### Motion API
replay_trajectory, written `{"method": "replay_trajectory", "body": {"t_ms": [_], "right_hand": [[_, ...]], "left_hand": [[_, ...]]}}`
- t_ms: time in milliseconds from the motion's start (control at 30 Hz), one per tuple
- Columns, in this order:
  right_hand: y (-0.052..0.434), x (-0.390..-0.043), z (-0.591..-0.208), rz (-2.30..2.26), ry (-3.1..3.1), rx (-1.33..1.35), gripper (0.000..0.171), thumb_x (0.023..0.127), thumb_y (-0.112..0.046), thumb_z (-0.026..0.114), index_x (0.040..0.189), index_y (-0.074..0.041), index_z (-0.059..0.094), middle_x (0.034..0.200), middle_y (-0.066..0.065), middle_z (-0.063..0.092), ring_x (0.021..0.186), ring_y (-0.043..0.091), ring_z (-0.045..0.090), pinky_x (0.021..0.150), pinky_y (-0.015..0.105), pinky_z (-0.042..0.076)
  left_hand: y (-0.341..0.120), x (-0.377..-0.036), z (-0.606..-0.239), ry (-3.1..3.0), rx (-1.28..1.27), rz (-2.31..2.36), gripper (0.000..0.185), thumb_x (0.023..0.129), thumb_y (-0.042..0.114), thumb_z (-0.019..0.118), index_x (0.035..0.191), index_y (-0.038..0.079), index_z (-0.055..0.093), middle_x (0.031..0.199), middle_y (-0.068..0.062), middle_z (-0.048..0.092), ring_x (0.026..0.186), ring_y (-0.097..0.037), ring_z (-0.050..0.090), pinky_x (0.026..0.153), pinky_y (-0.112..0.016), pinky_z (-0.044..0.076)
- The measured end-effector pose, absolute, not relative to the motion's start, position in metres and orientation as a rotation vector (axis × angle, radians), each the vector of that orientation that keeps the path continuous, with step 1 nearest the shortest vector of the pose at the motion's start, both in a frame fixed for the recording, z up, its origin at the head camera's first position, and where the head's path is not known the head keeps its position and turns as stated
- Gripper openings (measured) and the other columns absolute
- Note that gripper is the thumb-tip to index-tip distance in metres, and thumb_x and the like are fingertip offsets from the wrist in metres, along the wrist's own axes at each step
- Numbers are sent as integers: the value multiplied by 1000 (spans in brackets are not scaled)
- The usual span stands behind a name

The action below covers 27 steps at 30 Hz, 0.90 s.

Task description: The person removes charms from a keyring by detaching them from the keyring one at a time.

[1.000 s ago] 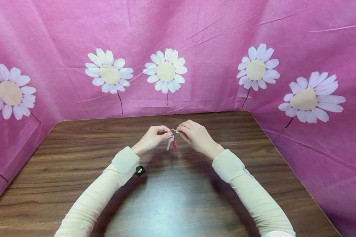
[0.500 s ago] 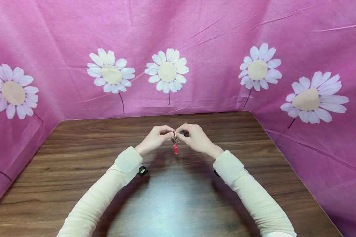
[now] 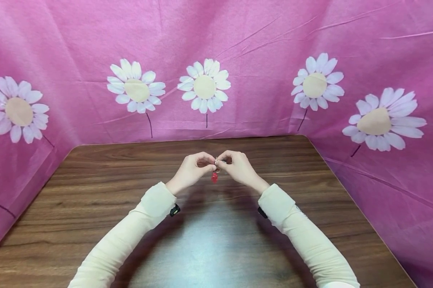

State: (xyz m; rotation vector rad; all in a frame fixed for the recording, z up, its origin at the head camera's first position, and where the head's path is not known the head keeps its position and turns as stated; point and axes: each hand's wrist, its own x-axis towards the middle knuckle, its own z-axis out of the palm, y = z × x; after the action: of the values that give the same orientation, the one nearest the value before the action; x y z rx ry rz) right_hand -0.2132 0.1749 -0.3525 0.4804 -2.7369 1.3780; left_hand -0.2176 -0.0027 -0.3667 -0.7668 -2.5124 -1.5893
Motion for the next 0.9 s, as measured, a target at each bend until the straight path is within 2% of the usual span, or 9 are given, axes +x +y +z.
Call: {"method": "replay_trajectory", "body": {"t_ms": [100, 233, 433, 533, 667, 800, 900], "right_hand": [[174, -213, -352, 1458, -2749, 450, 16, 86, -19, 63, 94, -5, 66, 84, 10, 68, 66, 19, 62, 56, 27, 52], [176, -214, -351, 1485, -2780, 457, 20, 88, -22, 61, 96, -5, 66, 85, 9, 68, 63, 12, 59, 59, 25, 51], [181, -216, -355, 1709, -2778, 406, 29, 93, -24, 53, 93, 4, 62, 74, 1, 63, 60, 5, 55, 61, 24, 51], [179, -218, -358, 1758, -2760, 374, 32, 91, -29, 56, 86, 2, 61, 68, -1, 60, 59, 6, 54, 59, 25, 50], [177, -218, -360, 1702, -2771, 370, 28, 86, -29, 62, 80, -2, 61, 65, -2, 59, 60, 8, 53, 59, 24, 47], [177, -219, -360, 1684, -2782, 376, 23, 83, -25, 67, 80, -4, 62, 64, -1, 55, 63, 11, 52, 60, 24, 47], [177, -219, -360, 1679, -2779, 388, 21, 82, -24, 68, 81, -3, 63, 64, -1, 55, 63, 11, 52, 61, 25, 49]], "left_hand": [[1, -218, -370, -2488, -754, -1541, 15, 79, 12, 71, 91, 7, 64, 84, -5, 70, 74, -11, 65, 68, -19, 51], [2, -220, -372, -2469, -741, -1470, 12, 78, 11, 71, 88, 8, 64, 80, -4, 71, 72, -10, 65, 66, -17, 51], [-2, -221, -365, -2485, -763, -1324, 8, 80, 11, 70, 87, 10, 70, 79, -1, 71, 67, -8, 66, 64, -20, 51], [-4, -221, -359, -2489, -808, -1225, 9, 80, 13, 69, 88, 10, 72, 80, 0, 71, 66, -7, 65, 65, -21, 51], [-7, -221, -354, -2487, -857, -1128, 8, 81, 16, 69, 87, 12, 73, 81, 2, 70, 69, -7, 64, 66, -25, 51], [-11, -220, -352, -2486, -852, -1162, 7, 80, 14, 70, 85, 13, 73, 81, 1, 69, 71, -9, 64, 67, -31, 53], [-13, -221, -353, -2486, -836, -1203, 7, 80, 12, 69, 86, 12, 73, 82, 1, 69, 72, -10, 65, 68, -30, 53]]}}
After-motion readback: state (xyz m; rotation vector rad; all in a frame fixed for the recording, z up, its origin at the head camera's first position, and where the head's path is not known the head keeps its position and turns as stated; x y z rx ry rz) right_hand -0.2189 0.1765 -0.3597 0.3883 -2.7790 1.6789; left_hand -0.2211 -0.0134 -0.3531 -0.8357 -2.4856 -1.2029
